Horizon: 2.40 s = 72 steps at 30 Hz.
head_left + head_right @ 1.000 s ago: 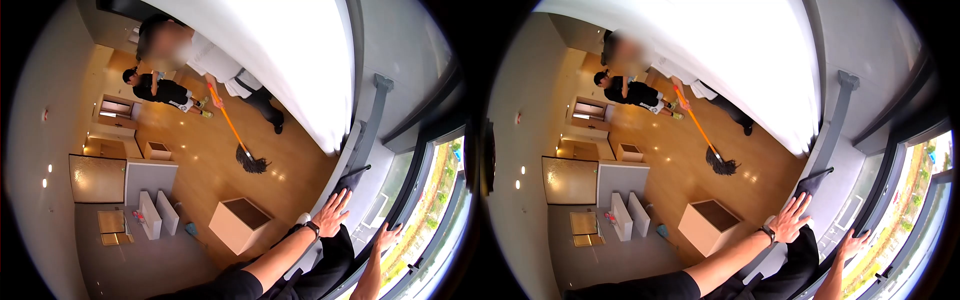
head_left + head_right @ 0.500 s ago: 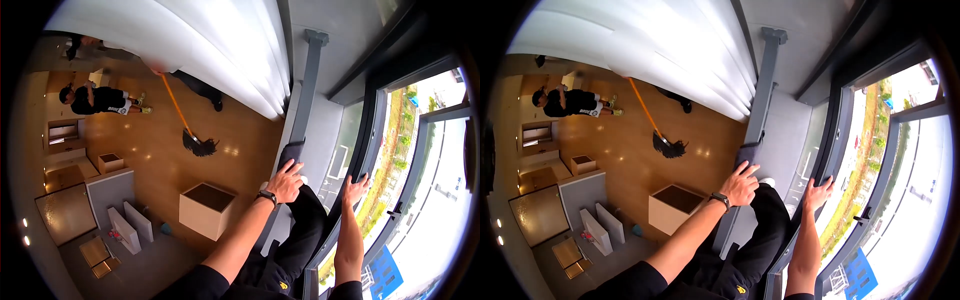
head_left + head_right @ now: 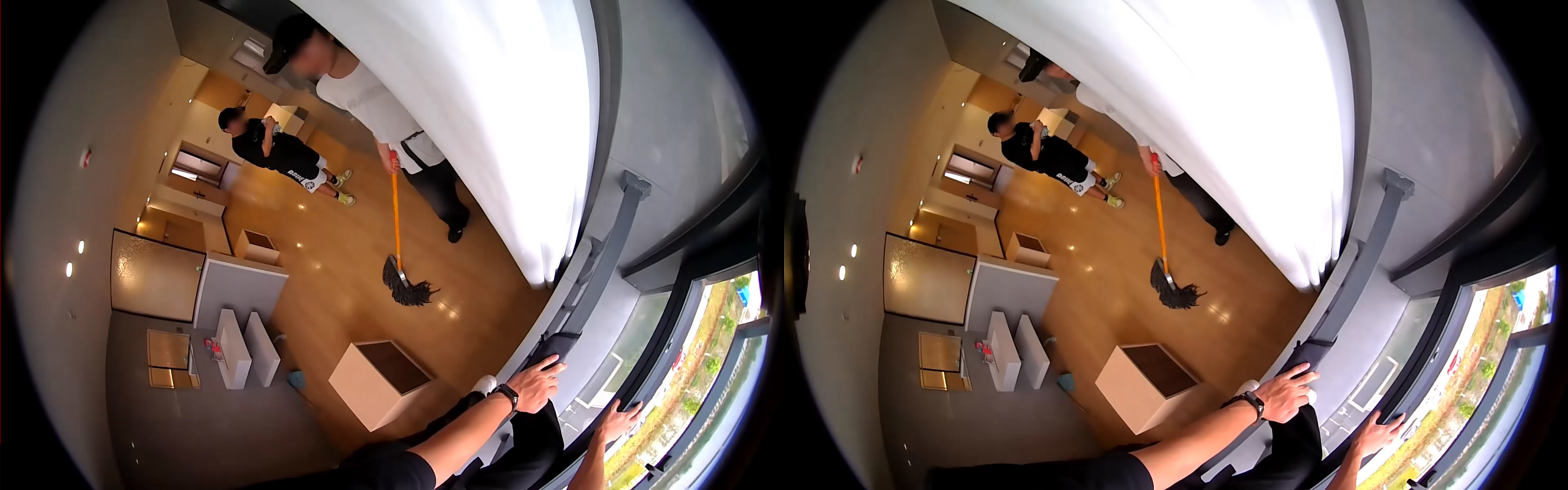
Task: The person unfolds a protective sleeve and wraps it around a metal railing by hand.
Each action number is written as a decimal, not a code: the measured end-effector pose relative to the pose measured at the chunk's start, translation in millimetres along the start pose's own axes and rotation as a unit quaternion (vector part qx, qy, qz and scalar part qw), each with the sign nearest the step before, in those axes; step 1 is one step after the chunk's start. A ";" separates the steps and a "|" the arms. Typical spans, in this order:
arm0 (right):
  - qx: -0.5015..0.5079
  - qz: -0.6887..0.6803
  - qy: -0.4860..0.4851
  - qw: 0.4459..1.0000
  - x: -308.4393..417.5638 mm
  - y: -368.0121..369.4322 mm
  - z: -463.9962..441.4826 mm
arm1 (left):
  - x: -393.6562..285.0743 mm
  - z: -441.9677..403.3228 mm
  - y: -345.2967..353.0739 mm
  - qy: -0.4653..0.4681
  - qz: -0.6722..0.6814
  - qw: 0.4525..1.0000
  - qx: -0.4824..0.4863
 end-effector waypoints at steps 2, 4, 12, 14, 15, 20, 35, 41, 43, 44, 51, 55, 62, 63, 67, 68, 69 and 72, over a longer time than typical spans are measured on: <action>-0.011 0.014 -0.008 1.000 -2.3 2.5 -0.9 | -0.4 -0.8 0.6 -0.001 0.001 1.000 0.004; -0.036 0.029 -0.020 0.999 -3.5 5.2 -1.7 | 0.6 -0.1 0.4 0.004 0.005 1.000 -0.008; -0.028 0.061 -0.018 0.998 -10.6 11.3 -7.3 | 0.5 0.1 -0.8 0.003 0.003 0.999 -0.033; -0.023 0.064 -0.023 0.997 -10.3 11.9 -8.0 | 0.3 0.4 -2.8 0.000 0.000 1.000 -0.028; -0.023 0.065 -0.022 0.997 -10.4 12.4 -8.0 | -0.5 0.9 -3.0 0.000 0.001 1.000 -0.027; -0.002 0.048 -0.006 0.999 0.7 -1.4 -1.2 | 1.2 -0.6 1.6 0.007 -0.001 1.000 -0.024; 0.004 0.059 -0.009 0.998 0.0 0.7 0.2 | 28.0 -47.0 -43.4 0.060 -0.059 0.996 -0.040; 0.009 -0.038 -0.041 0.998 22.9 -28.3 16.7 | 38.1 -70.5 -61.9 0.069 -0.071 0.991 -0.088; -0.004 -0.028 -0.060 0.998 24.3 -28.9 15.8 | 47.2 -83.2 -63.4 0.075 -0.055 0.992 -0.082; 0.007 -0.014 -0.027 1.000 32.1 -36.4 20.0 | 48.7 -87.7 -70.7 0.068 -0.065 0.992 -0.079; 0.026 -0.044 0.027 0.998 34.4 -31.9 20.4 | 65.9 -125.2 -99.8 0.039 -0.057 0.993 -0.099; 0.026 -0.052 0.010 0.998 30.7 -28.5 18.8 | 75.4 -145.8 -110.9 0.020 -0.057 0.993 -0.105; 0.024 -0.042 0.007 0.999 33.0 -29.4 19.7 | 86.6 -168.3 -121.6 0.021 -0.099 0.988 -0.121; 0.025 -0.045 0.009 0.999 34.2 -30.9 20.1 | 89.1 -170.9 -121.6 0.024 -0.105 0.986 -0.126; -0.001 -0.058 -0.012 0.998 34.0 -30.2 19.8 | 94.3 -178.1 -125.4 0.026 -0.124 0.984 -0.128; 0.002 -0.068 -0.005 0.998 33.3 -29.4 19.7 | 95.1 -179.7 -125.9 0.024 -0.129 0.984 -0.122; 0.004 -0.066 -0.001 0.998 33.2 -29.4 19.9 | 95.9 -180.8 -126.5 0.022 -0.135 0.984 -0.117; 0.000 -0.069 0.009 0.998 37.1 -32.8 20.7 | 98.1 -183.7 -126.7 0.017 -0.141 0.984 -0.108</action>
Point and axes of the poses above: each hand's wrist, its own z-axis away from the middle knuckle, its own y-axis out of the palm, x = y × z, the point moved 3 cm from there along -z, towards the middle knuckle, and after that the axes turned 14 degrees about x, right-handed, at the moved point
